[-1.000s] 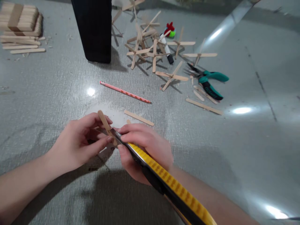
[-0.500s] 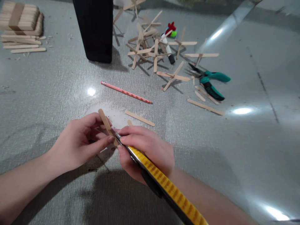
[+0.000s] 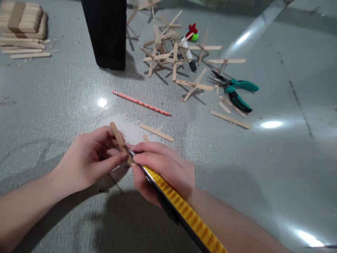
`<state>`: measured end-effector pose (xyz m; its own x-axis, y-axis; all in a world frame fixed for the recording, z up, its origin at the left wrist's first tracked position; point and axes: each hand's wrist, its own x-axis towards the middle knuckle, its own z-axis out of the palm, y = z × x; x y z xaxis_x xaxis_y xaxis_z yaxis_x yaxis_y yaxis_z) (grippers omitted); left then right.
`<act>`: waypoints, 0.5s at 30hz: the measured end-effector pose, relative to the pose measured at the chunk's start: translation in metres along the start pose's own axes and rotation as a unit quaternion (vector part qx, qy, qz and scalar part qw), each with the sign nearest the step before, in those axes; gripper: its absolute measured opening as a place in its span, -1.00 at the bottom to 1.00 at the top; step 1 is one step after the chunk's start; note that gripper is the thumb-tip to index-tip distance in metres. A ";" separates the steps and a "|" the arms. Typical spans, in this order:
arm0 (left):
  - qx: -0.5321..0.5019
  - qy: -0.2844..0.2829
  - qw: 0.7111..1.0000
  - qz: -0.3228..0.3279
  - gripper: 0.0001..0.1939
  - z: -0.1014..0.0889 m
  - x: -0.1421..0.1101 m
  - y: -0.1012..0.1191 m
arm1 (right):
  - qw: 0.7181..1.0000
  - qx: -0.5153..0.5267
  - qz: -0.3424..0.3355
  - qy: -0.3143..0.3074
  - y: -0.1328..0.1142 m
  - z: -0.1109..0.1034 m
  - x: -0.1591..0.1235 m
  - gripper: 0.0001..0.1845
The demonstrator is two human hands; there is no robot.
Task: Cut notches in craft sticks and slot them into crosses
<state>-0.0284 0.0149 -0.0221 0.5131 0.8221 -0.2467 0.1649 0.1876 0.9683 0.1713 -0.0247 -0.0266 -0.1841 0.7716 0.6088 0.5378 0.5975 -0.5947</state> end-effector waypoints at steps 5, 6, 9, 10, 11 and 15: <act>0.013 0.002 1.000 -0.009 -0.87 0.001 0.001 0.001 | 1.000 0.001 -0.008 -0.008 0.001 0.000 0.000 -0.65; 0.013 0.004 1.000 -0.011 -0.88 0.001 0.002 0.001 | 1.000 0.000 -0.005 -0.004 0.000 0.001 -0.001 -0.64; 0.019 0.014 1.000 -0.011 -0.90 0.002 0.003 0.000 | 1.000 0.002 0.008 0.021 -0.002 0.003 -0.001 -0.62; 0.020 0.015 1.000 -0.010 -0.91 0.003 0.003 -0.001 | 1.000 0.004 0.011 0.021 -0.003 0.003 0.000 -0.61; 0.021 0.018 1.000 -0.008 -0.91 0.003 0.003 -0.001 | 1.000 0.006 0.013 0.015 -0.004 0.003 0.000 -0.60; 0.031 0.024 0.999 -0.004 -0.89 0.002 0.002 -0.001 | 1.000 0.006 0.003 -0.024 -0.004 -0.003 0.004 -0.56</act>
<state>-0.0260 0.0153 -0.0234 0.4704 0.8458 -0.2518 0.2212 0.1632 0.9615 0.1711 -0.0247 -0.0199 -0.2202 0.7850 0.5790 0.5296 0.5947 -0.6049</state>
